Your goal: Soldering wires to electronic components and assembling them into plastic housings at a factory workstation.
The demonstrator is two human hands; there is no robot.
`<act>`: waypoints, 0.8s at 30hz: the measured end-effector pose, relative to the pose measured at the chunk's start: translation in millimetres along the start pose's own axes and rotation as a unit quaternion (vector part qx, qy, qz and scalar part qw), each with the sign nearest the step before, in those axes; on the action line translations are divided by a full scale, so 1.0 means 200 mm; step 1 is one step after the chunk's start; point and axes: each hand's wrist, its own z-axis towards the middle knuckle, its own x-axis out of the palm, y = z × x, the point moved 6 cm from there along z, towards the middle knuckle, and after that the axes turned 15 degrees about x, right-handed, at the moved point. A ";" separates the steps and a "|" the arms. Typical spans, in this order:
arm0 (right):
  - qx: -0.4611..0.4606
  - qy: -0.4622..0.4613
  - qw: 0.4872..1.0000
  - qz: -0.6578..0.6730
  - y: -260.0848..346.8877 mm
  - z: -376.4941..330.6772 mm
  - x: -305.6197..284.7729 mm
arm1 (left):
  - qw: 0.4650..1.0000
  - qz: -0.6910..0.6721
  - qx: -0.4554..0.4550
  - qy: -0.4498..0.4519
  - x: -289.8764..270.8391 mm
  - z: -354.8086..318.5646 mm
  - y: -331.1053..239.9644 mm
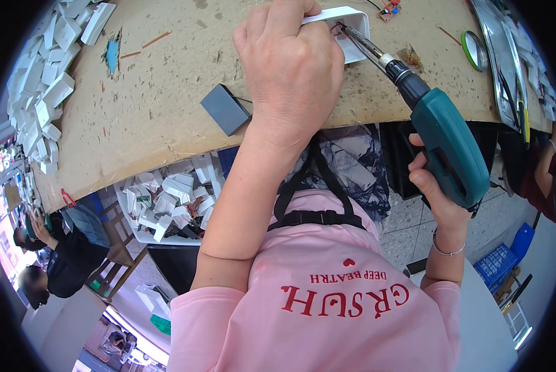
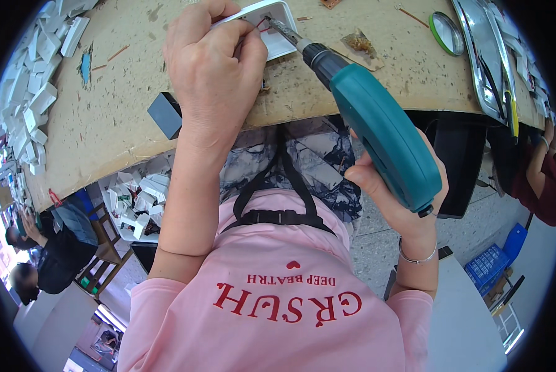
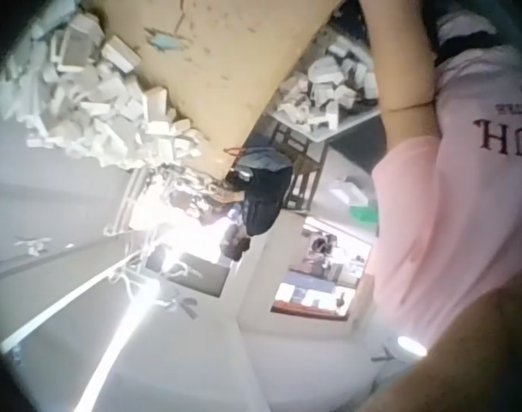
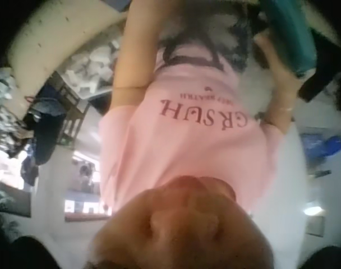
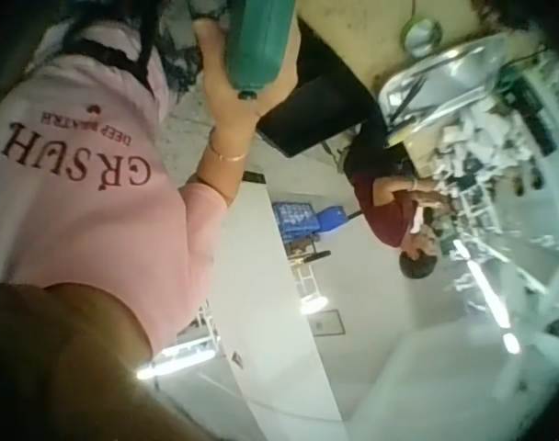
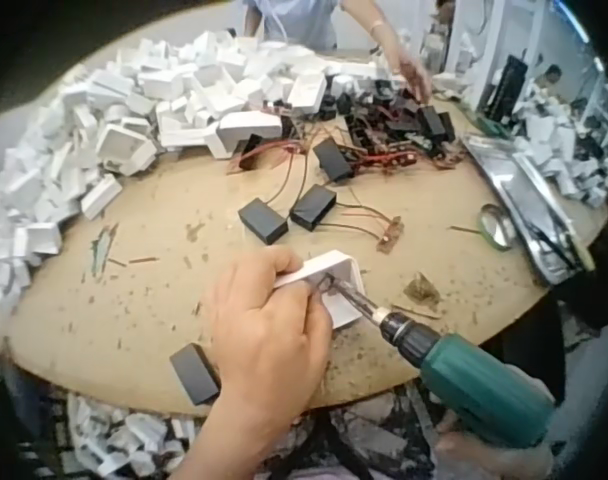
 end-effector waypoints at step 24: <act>0.012 0.010 0.999 0.043 -0.03 -0.02 0.00 | 1.000 0.010 -0.003 0.004 0.00 -0.01 0.00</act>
